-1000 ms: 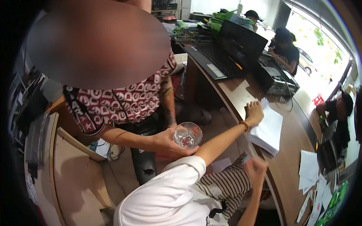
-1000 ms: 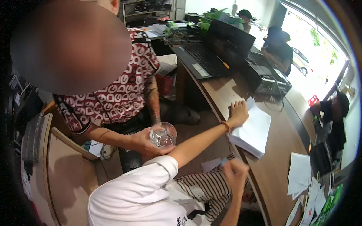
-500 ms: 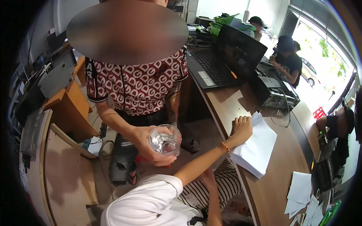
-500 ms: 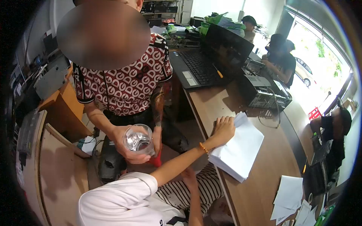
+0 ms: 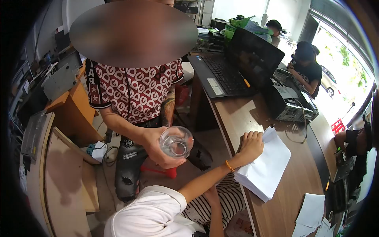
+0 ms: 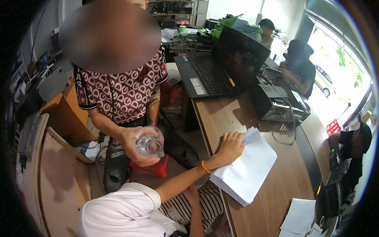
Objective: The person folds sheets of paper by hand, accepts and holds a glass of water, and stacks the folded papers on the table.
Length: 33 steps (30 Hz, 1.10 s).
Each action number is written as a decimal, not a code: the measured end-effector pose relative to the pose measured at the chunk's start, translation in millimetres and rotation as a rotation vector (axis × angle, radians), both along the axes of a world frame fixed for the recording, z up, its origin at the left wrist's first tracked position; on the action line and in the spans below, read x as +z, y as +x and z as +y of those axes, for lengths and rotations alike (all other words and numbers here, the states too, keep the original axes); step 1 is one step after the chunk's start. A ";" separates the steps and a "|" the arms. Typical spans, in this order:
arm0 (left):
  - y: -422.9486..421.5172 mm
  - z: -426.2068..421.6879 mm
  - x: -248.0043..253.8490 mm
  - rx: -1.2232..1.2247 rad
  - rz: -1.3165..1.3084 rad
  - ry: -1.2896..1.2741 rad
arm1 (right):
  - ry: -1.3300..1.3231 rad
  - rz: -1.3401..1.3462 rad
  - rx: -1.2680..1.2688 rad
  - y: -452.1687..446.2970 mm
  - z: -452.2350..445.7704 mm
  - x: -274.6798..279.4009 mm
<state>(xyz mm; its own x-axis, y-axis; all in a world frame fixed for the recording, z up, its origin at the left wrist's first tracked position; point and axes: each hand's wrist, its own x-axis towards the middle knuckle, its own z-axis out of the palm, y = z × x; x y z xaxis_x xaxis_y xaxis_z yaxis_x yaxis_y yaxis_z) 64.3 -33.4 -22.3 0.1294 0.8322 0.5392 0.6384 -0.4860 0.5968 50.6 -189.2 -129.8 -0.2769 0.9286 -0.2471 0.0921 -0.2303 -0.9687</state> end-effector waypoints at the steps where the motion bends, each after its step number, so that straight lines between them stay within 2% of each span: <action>1: -0.2 0.1 0.9 -0.004 0.003 -0.004 | -0.004 0.002 0.000 0.8 0.1 -4.0; 4: -1.2 -2.6 5.9 -0.028 0.002 -0.030 | 0.009 0.210 0.027 4.4 0.5 -12.8; 7: -0.3 -1.8 1.4 0.030 0.001 0.074 | -0.004 0.209 0.034 6.8 -2.8 -12.1; 9: -0.1 -0.3 -0.3 0.039 0.022 0.057 | -0.001 0.190 0.039 9.0 -5.9 -8.0; 11: -7.8 -8.5 6.7 0.068 0.066 0.024 | 0.000 0.177 0.028 13.7 -13.0 -4.9; 12: -18.5 -26.1 26.0 0.016 0.111 0.047 | 0.004 0.167 0.022 15.8 -17.2 -2.8; 13: -28.6 -52.9 49.5 -0.100 0.240 0.172 | 0.008 0.158 0.015 17.6 -20.6 -1.8; 14: -36.5 -95.9 78.0 -0.311 0.495 0.594 | 0.014 0.146 0.004 20.0 -24.7 0.2; 15: -38.3 -130.7 96.4 -0.446 0.811 1.370 | 0.019 0.137 -0.005 21.8 -27.5 2.0; 16: -27.4 -150.3 104.5 -0.416 0.863 1.866 | 0.027 0.130 -0.017 23.8 -31.1 3.0; 18: 8.3 -151.7 87.5 -0.582 0.795 1.828 | 0.031 0.114 -0.042 33.6 -34.2 5.1; 19: 20.7 -154.4 80.8 -0.649 0.874 1.798 | 0.036 0.107 -0.055 36.9 -36.9 6.4; 20: 29.2 -157.2 76.6 -0.672 0.848 1.805 | 0.049 0.096 -0.060 38.7 -39.5 8.6; 23: 44.5 -166.2 68.8 -0.731 0.759 1.608 | 0.070 0.061 -0.077 45.9 -50.6 15.9; 25: 52.3 -167.6 71.3 -0.628 0.824 1.779 | 0.090 0.022 -0.069 49.3 -58.6 21.8; 28: 56.1 -169.0 65.4 -0.606 0.858 1.705 | 0.138 -0.082 -0.025 54.7 -70.3 33.0; 30: 51.0 -165.5 72.3 -0.611 0.909 1.799 | 0.171 -0.185 0.045 58.9 -82.7 45.2; 31: 45.2 -164.6 69.8 -0.641 0.850 1.750 | 0.184 -0.252 0.101 62.6 -91.6 52.7; 32: 32.0 -156.1 65.5 -0.690 0.785 1.548 | 0.197 -0.310 0.169 63.8 -98.8 60.3; 33: 16.6 -139.8 59.4 -0.697 0.707 1.204 | 0.203 -0.376 0.242 67.5 -108.6 68.4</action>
<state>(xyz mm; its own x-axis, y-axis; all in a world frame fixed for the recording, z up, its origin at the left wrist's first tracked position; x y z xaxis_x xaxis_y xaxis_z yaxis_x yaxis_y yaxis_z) 80.8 -173.2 37.1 0.7974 -0.3599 0.4843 0.0639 -0.7477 -0.6609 118.1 -297.8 -61.3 -0.4166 0.8885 -0.1922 0.4716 0.0305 -0.8813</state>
